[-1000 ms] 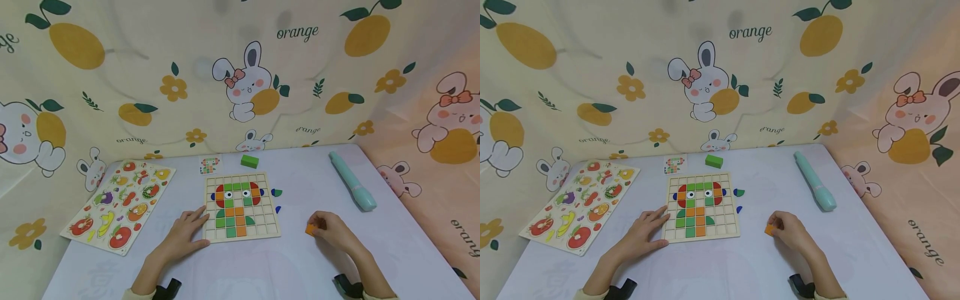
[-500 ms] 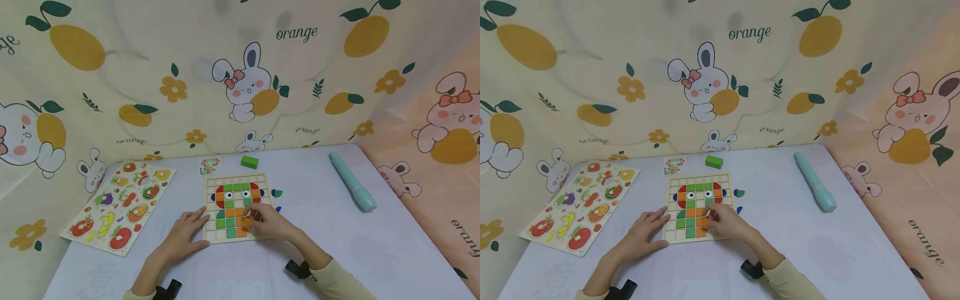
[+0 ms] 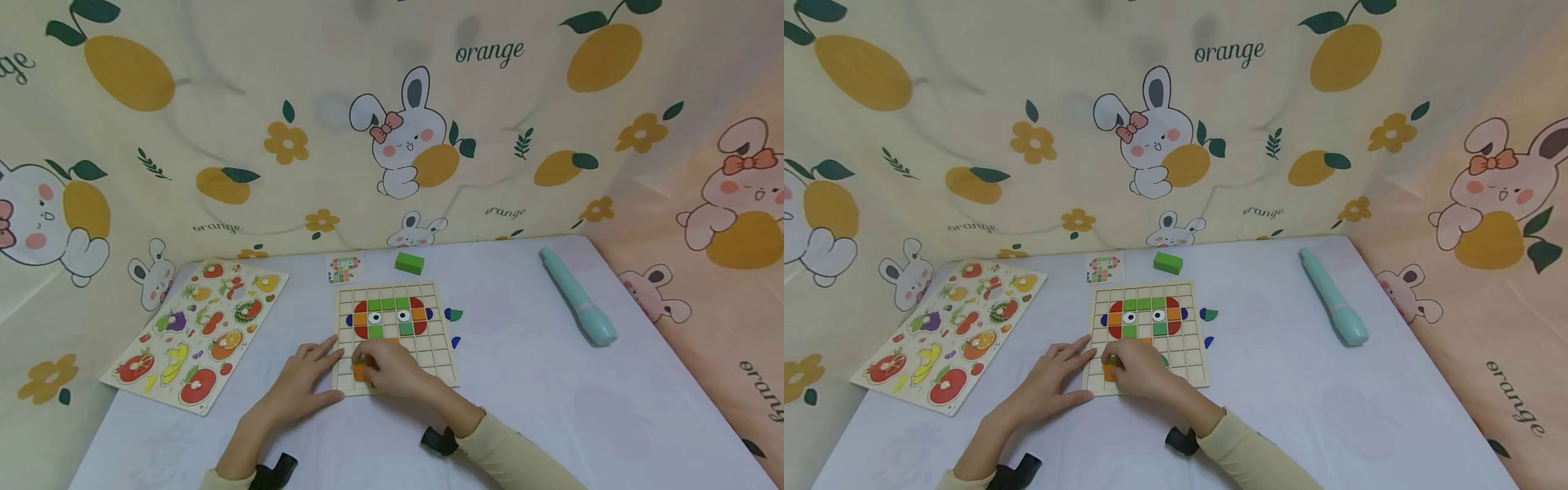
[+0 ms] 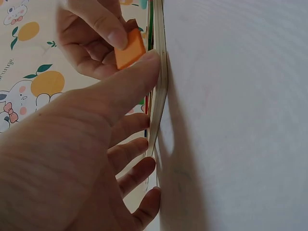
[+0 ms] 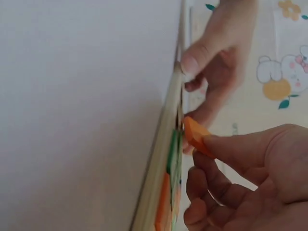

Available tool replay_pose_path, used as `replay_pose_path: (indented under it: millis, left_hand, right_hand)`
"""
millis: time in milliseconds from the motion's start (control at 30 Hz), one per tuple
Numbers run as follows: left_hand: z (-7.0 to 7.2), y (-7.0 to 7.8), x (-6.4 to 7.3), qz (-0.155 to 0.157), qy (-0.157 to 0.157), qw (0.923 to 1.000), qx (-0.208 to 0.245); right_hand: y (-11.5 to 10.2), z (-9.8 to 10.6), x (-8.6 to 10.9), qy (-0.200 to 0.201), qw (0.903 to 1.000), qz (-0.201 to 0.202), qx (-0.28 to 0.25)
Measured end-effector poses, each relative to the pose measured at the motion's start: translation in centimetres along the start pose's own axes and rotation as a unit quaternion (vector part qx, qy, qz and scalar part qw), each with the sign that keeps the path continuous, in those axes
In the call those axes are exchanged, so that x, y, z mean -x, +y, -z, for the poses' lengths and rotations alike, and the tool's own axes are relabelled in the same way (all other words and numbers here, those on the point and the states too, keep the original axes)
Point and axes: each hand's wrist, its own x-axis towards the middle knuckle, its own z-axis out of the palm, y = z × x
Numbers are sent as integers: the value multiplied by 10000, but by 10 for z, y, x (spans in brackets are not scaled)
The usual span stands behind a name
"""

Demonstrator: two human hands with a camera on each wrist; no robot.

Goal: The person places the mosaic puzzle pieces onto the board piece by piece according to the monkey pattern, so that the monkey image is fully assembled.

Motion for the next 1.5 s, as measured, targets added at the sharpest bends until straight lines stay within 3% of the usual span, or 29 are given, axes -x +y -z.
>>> replay_pose_path:
  millis: [200,533,900,1500]
  left_hand:
    - [0,0,0,8,-20,10000,34]
    - [-1,-2,-1,-76,56,10000,-7]
    - [0,-14,-3,-228,161,9984,485]
    - [6,-23,-17,-441,4,9990,42]
  right_hand:
    - [0,-6,1,27,9996,-72,266]
    - [0,-8,2,175,9930,104,1162]
    - [-3,-8,2,121,9899,200,1395]
    - [-1,-4,5,135,9881,368,1486]
